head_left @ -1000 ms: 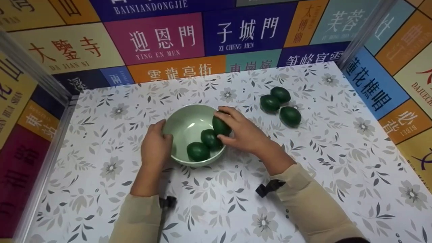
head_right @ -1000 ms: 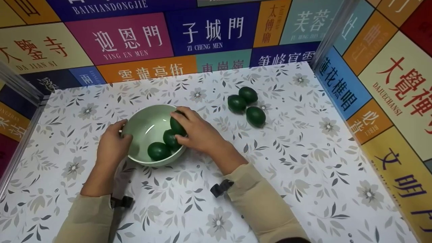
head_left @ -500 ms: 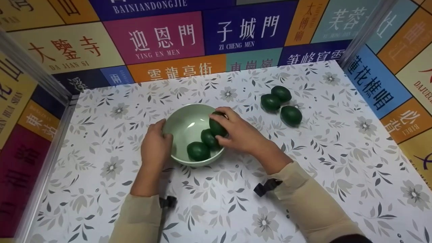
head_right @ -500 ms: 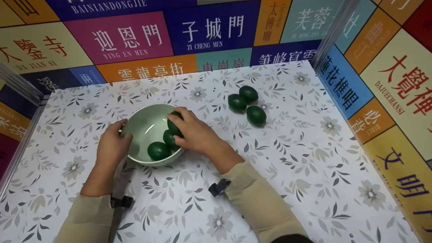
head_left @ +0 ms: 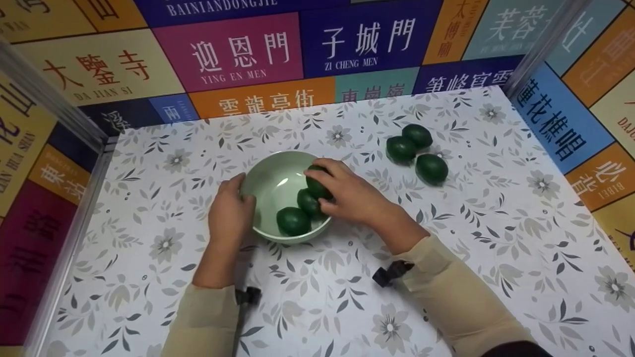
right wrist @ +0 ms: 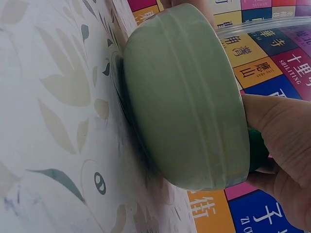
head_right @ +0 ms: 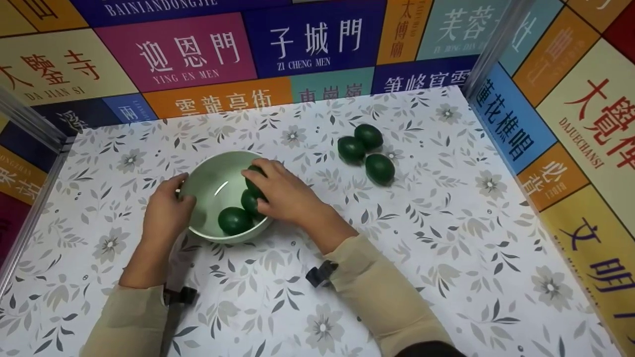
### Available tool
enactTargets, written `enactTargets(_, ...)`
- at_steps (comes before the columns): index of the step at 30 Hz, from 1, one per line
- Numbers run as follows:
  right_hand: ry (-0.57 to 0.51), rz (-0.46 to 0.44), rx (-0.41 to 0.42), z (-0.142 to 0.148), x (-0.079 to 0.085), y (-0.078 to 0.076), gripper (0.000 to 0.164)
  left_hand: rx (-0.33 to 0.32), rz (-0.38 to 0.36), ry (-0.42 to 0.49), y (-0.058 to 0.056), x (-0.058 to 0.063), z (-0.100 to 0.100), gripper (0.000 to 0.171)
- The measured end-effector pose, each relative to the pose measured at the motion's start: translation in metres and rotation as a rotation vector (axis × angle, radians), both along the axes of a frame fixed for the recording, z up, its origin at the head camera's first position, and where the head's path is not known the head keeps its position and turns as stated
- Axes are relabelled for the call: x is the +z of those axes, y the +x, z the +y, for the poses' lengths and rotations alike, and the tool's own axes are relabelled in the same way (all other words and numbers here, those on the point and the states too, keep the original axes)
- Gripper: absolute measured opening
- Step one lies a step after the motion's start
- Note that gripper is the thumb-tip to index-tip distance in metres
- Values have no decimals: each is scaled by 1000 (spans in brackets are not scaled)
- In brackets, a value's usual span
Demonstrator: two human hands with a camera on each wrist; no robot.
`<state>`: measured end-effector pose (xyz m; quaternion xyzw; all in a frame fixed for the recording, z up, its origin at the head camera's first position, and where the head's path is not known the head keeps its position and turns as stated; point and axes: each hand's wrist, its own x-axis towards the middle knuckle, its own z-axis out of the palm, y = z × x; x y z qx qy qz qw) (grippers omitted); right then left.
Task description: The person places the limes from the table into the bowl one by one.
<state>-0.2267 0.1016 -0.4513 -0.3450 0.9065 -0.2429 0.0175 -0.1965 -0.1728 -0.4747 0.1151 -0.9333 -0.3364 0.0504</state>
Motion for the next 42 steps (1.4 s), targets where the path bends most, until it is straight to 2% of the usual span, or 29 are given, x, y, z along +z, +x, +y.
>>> enactTargets(9,20,-5,-12,-1,1,-2,65,2,-2,-8,0,1,0,56)
enactTargets(18,72,-57,-24,-5,1,-1,67,8,-5,-7,1,1,0,56)
enactTargets(34,110,-73,9,-5,2,-2,67,21,-21,3,0,1,1,57)
enactTargets(42,151,-22,45,-8,2,-3,65,16,-24,-2,1,2,2,57)
